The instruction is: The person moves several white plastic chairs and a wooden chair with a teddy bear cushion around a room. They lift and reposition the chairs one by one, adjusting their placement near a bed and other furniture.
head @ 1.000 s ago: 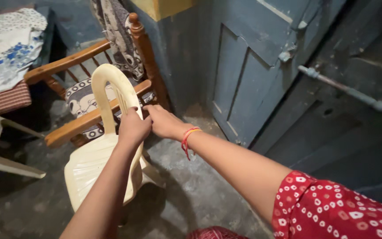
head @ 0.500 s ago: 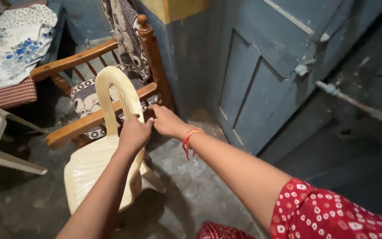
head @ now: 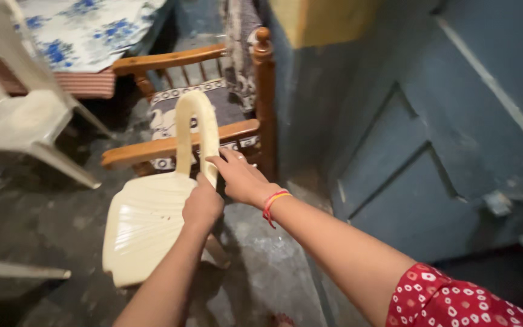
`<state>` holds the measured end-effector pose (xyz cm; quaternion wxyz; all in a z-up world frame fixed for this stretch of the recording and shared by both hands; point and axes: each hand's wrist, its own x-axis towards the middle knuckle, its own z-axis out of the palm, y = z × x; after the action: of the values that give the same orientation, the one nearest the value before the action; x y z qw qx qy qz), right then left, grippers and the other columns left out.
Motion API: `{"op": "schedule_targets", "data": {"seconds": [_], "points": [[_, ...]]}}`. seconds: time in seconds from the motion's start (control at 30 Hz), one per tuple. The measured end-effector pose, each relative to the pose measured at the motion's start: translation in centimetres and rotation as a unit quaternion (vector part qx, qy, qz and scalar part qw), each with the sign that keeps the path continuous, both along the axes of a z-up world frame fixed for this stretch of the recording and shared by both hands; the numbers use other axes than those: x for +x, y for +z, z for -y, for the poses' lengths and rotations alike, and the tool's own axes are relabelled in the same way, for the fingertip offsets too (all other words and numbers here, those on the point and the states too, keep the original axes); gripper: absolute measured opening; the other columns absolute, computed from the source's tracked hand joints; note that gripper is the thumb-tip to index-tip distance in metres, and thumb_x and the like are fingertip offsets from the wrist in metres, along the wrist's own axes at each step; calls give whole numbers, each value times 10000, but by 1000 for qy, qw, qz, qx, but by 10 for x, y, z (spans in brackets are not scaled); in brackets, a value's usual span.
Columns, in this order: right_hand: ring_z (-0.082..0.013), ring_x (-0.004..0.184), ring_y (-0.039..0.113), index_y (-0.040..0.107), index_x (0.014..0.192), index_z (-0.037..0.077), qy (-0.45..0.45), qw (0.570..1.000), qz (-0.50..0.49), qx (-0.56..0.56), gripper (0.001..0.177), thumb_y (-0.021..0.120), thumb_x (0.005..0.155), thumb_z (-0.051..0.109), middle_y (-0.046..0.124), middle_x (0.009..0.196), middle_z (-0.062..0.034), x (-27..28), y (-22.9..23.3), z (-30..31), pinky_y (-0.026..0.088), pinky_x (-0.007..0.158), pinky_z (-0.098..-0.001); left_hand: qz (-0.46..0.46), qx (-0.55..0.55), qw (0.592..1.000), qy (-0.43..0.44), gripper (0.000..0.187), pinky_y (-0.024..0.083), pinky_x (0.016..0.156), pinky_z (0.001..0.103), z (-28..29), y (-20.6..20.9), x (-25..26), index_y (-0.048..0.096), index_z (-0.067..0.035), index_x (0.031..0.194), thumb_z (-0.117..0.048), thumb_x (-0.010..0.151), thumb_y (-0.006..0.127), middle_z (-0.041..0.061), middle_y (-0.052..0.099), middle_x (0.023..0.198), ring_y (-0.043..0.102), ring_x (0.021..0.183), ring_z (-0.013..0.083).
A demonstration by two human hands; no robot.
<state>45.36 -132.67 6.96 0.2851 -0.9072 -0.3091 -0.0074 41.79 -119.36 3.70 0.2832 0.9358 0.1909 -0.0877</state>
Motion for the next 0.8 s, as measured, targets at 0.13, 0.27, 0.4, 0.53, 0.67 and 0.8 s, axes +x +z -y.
{"op": "schedule_targets", "data": {"seconds": [0.13, 0.27, 0.4, 0.53, 0.67, 0.8], "points": [[-404, 1442, 286, 562, 1352, 175, 75, 988, 79, -113, 437, 627, 920, 179, 483, 1473, -125, 7, 0, -22, 257, 1017, -779, 61, 59, 996, -33, 278, 545, 917, 560, -6, -22, -9, 558, -29, 1198, -146, 945, 565, 278, 720, 1058, 698, 1029, 473], [-259, 1423, 445, 697, 1192, 203, 133, 962, 175, -165, 303, 629, 897, 184, 672, 1256, 6, 12, -7, -41, 135, 1077, -863, 39, 105, 992, -57, 315, 559, 878, 543, -20, -11, -25, 541, -18, 1187, -103, 888, 593, 259, 723, 1032, 701, 1003, 460], [-230, 1280, 588, 755, 1047, 219, 189, 936, 243, -171, 246, 658, 834, 144, 733, 1077, 26, 9, -2, -70, 98, 1109, -849, 18, 114, 992, -54, 352, 550, 856, 558, -57, 25, -76, 488, -41, 1283, -87, 942, 567, 263, 729, 984, 706, 956, 468], [-243, 1085, 686, 753, 1029, 215, 243, 923, 249, -164, 214, 658, 872, 105, 733, 986, 10, -2, 11, -108, 123, 1119, -835, 12, 151, 987, -57, 490, 553, 851, 548, -117, 40, -134, 496, -93, 1271, 5, 804, 605, 236, 721, 1005, 699, 981, 443], [-261, 1006, 696, 742, 997, 212, 277, 914, 229, -187, 161, 671, 868, 149, 729, 932, -11, -20, 9, -145, 255, 1079, -778, -13, 170, 985, -20, 456, 542, 840, 550, -174, 37, -194, 533, -149, 1219, 7, 798, 614, 191, 727, 1036, 691, 1015, 420], [-296, 930, 700, 742, 993, 219, 308, 907, 191, -216, 189, 696, 811, 195, 734, 897, -31, -48, -12, -170, 410, 944, -724, -51, 196, 979, -19, 390, 539, 858, 535, -205, 27, -254, 566, -206, 1179, -37, 833, 626, 154, 729, 1055, 691, 1034, 400]]}}
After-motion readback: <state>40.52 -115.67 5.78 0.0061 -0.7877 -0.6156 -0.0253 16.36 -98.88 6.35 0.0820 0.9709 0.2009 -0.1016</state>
